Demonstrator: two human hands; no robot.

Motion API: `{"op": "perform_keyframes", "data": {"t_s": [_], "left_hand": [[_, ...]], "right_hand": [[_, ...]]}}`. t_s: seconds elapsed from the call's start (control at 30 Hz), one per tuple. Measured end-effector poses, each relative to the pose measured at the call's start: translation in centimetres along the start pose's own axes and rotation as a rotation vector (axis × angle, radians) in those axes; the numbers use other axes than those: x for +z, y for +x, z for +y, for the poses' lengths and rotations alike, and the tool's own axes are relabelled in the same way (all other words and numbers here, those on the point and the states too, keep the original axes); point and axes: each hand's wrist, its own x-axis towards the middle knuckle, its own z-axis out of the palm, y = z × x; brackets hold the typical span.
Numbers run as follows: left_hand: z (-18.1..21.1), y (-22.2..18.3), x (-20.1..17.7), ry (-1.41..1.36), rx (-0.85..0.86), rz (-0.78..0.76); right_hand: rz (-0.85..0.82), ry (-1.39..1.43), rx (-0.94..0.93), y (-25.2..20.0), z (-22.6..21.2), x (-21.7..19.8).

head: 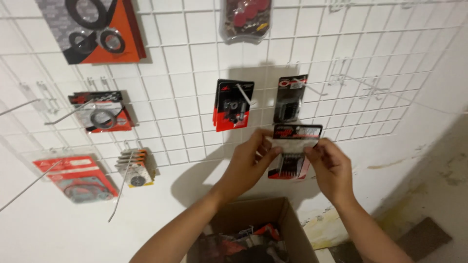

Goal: Cleaning automotive parts with a cloth and hanging them on a wire mesh display rack.

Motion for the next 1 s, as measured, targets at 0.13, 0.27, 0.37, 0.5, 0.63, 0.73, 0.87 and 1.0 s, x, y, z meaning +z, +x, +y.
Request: {"op": "perform_keyframes", "data": {"t_s": [0.13, 0.27, 0.37, 0.5, 0.63, 0.73, 0.87, 1.0], "left_hand": [[2.4, 2.6, 0.6, -0.041, 0.101, -0.026], [4.8, 4.2, 1.3, 0.106, 0.183, -0.071], [2.9, 5.6, 2.0, 0.192, 0.233, -0.062], [2.1, 6.1, 2.7, 0.263, 0.261, -0.035], [2.4, 6.1, 2.8, 0.238, 0.242, -0.027], [1.7, 6.2, 3.0, 0.218, 0.235, -0.027], [0.2, 6.4, 3.4, 0.234, 0.240, -0.028], [-0.7, 6.8, 3.5, 0.234, 0.240, -0.012]], "right_hand": [[0.120, 0.094, -0.184, 2.3, -3.4, -0.6], [0.144, -0.039, -0.293, 4.1, -3.9, -1.6], [0.185, -0.048, -0.314, 4.5, -3.0, -1.2], [0.196, -0.027, -0.300, 5.2, -2.4, -1.1], [0.173, -0.049, -0.287, 5.5, -2.4, -1.1], [0.147, -0.062, -0.277, 5.8, -2.2, -1.2], [0.106, -0.081, -0.273, 6.3, -0.7, -1.1], [0.059, -0.099, -0.288, 7.4, -0.1, -0.8]]}}
